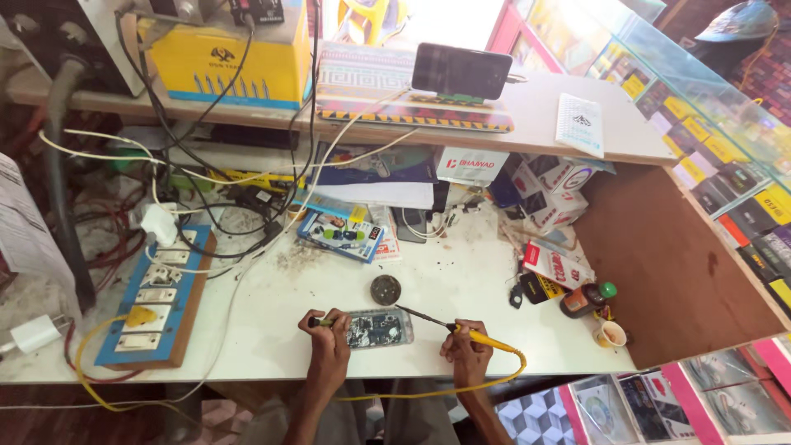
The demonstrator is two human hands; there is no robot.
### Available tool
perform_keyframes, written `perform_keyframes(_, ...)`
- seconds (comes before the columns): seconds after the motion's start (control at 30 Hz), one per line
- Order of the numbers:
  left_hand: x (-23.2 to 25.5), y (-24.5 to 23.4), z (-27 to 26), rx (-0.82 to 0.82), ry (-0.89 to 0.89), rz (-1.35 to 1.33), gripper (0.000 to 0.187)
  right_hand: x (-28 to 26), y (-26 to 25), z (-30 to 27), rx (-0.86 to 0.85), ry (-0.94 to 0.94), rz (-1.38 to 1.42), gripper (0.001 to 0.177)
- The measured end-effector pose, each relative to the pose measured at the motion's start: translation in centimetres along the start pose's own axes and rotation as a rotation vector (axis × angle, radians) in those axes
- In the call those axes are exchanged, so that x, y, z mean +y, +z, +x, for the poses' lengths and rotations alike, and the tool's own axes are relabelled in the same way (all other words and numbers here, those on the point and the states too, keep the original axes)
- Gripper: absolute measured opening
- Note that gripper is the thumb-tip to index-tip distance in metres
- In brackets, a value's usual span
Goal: The person uses a soldering iron and a screwdriver to work on a small circuit board placed on a cluttered workbench. They repeatedly apply the soldering iron to various points on the board while holding it steady with the screwdriver, occasionally dipping the iron into a small container.
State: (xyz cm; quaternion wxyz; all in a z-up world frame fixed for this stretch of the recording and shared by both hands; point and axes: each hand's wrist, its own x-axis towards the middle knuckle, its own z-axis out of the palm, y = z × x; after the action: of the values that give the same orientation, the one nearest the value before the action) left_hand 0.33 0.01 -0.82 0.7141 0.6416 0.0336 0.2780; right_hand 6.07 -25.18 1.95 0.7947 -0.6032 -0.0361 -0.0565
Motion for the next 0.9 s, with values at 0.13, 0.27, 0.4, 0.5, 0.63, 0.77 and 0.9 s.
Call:
perform_keyframes(0.13,0.2,-0.3,0.5,-0.022,0.081,0.203,0.026,0.1,0.2,0.4,-0.057,-0.053,-0.084,0.03)
perform_keyframes(0.27,0.0,0.2,0.5,0.017,0.052,0.012,0.029,0.1,0.0,0.2,-0.043,-0.01,-0.064,0.03)
perform_keyframes(0.4,-0.6,0.0,-0.1,0.006,0.052,-0.074,0.029,0.4,-0.3,0.1,-0.005,0.046,-0.101,0.03)
perform_keyframes(0.5,-0.6,-0.4,0.0,-0.034,0.172,0.144,0.024,0.7,-0.1,0.2,-0.016,0.004,-0.073,0.029)
perform_keyframes(0.63,-0.1,-0.1,0.0,0.0,0.113,0.112,0.025,0.2,-0.3,0.4,-0.03,0.038,-0.018,0.031)
perform_keyframes(0.77,0.7,-0.1,-0.2,-0.011,0.111,0.077,0.025,-0.5,-0.1,0.7,-0.05,0.054,-0.007,0.033)
perform_keyframes(0.9,1.0,-0.1,0.0,-0.018,0.124,0.087,0.025,-0.5,-0.5,1.2,-0.061,0.112,0.06,0.03)
